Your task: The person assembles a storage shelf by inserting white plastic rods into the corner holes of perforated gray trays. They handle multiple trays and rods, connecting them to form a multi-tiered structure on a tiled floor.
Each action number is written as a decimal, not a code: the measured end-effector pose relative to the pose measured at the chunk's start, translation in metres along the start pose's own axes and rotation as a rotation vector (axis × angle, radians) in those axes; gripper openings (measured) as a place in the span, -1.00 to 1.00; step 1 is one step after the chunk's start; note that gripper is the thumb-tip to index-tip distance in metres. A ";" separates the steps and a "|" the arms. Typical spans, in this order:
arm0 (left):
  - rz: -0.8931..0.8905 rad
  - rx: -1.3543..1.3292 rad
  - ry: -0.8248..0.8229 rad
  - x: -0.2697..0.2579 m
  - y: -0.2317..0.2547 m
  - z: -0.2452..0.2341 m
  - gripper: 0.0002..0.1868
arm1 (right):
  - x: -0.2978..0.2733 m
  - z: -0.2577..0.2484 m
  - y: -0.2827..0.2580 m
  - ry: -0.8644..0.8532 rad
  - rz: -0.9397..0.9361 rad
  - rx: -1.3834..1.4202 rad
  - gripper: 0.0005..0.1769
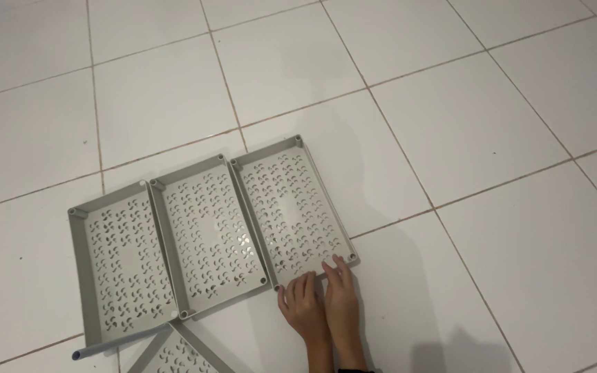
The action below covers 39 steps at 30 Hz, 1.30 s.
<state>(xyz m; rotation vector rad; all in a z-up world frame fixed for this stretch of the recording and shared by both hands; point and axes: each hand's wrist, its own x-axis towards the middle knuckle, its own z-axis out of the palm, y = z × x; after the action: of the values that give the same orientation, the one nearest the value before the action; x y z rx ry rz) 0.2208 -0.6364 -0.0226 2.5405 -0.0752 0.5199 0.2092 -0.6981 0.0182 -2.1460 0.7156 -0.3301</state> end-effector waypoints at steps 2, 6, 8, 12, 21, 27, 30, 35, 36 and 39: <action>0.011 0.026 0.002 0.002 0.000 0.000 -0.65 | 0.000 0.003 0.004 -0.006 -0.056 0.018 -0.55; -0.024 0.008 -0.073 0.010 0.000 -0.008 -0.61 | 0.002 0.005 0.001 -0.071 -0.096 -0.004 -0.49; 0.037 -0.074 -0.071 0.005 -0.001 -0.017 -0.55 | 0.006 0.003 0.001 -0.025 -0.156 -0.056 -0.53; 0.049 -0.169 -0.201 -0.045 0.000 -0.054 -0.42 | 0.001 -0.009 0.001 0.051 -0.166 -0.002 -0.57; 0.205 -0.440 -0.571 -0.171 -0.054 -0.192 -0.59 | -0.053 -0.048 -0.025 -0.162 -0.354 0.127 -0.60; 0.225 -0.340 -0.471 -0.196 -0.101 -0.254 -0.68 | -0.122 -0.066 -0.027 -0.396 -0.342 0.225 -0.67; 0.151 -0.227 -0.205 -0.205 -0.119 -0.280 -0.68 | -0.178 -0.058 -0.024 -0.460 -0.122 0.378 -0.69; 0.044 -0.135 -0.162 -0.208 -0.140 -0.300 -0.68 | -0.272 -0.046 -0.026 -0.494 -0.241 0.897 -0.28; 0.035 -0.133 -0.171 -0.213 -0.143 -0.302 -0.68 | -0.290 -0.044 -0.027 -0.468 -0.339 0.881 -0.21; 0.022 -0.144 -0.185 -0.225 -0.151 -0.305 -0.68 | -0.324 -0.032 -0.038 -0.564 -0.219 0.913 -0.41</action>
<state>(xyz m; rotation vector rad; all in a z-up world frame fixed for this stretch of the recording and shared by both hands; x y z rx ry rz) -0.0696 -0.3605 0.0547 2.4423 -0.2003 0.2759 -0.0517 -0.5066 0.0720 -1.3229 -0.0303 -0.1076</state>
